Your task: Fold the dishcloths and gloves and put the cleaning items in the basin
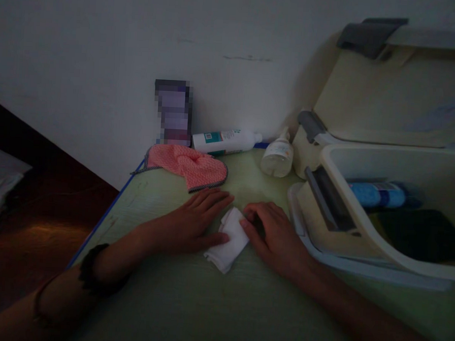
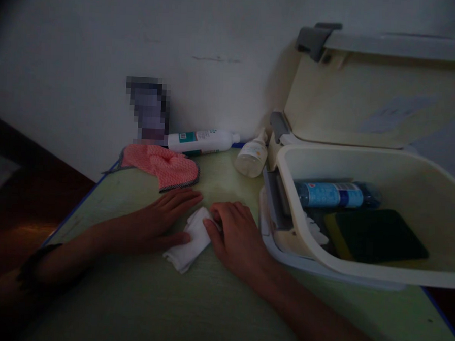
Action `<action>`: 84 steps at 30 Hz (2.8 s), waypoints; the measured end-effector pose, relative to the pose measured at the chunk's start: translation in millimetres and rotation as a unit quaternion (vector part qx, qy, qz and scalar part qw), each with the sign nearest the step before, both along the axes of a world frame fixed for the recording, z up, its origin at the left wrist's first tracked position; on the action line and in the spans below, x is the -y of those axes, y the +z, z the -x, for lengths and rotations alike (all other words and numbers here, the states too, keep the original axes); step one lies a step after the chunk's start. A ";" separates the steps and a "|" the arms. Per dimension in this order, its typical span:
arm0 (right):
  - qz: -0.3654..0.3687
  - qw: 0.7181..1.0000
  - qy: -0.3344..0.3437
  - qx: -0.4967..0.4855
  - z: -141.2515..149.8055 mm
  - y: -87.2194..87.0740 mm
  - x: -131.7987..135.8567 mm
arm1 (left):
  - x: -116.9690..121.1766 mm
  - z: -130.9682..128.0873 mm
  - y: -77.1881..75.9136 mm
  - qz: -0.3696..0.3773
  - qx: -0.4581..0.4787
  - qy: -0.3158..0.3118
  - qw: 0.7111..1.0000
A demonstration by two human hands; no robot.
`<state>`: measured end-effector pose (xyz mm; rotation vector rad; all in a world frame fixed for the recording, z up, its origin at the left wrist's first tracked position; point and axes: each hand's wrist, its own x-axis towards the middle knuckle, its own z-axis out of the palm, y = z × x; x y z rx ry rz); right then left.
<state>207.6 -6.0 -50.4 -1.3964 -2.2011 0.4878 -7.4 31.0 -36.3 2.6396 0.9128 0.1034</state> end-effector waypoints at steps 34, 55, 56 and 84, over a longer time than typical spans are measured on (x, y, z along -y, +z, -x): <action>0.029 1.000 0.001 0.004 -3.5 2.6 -6.2 | -1.5 -10.5 -1.5 0.025 0.142 0.016 0.989; 0.039 0.997 0.062 0.015 -4.9 4.8 -3.5 | -3.0 -11.8 -4.0 0.054 0.154 0.036 0.986; 0.038 0.997 0.065 0.019 -4.9 5.1 -3.5 | -3.5 -11.2 -4.3 0.058 0.160 0.035 0.985; 0.037 0.990 0.132 0.016 -7.4 4.7 -6.8 | -10.8 -5.2 -2.8 0.121 0.161 -0.011 0.979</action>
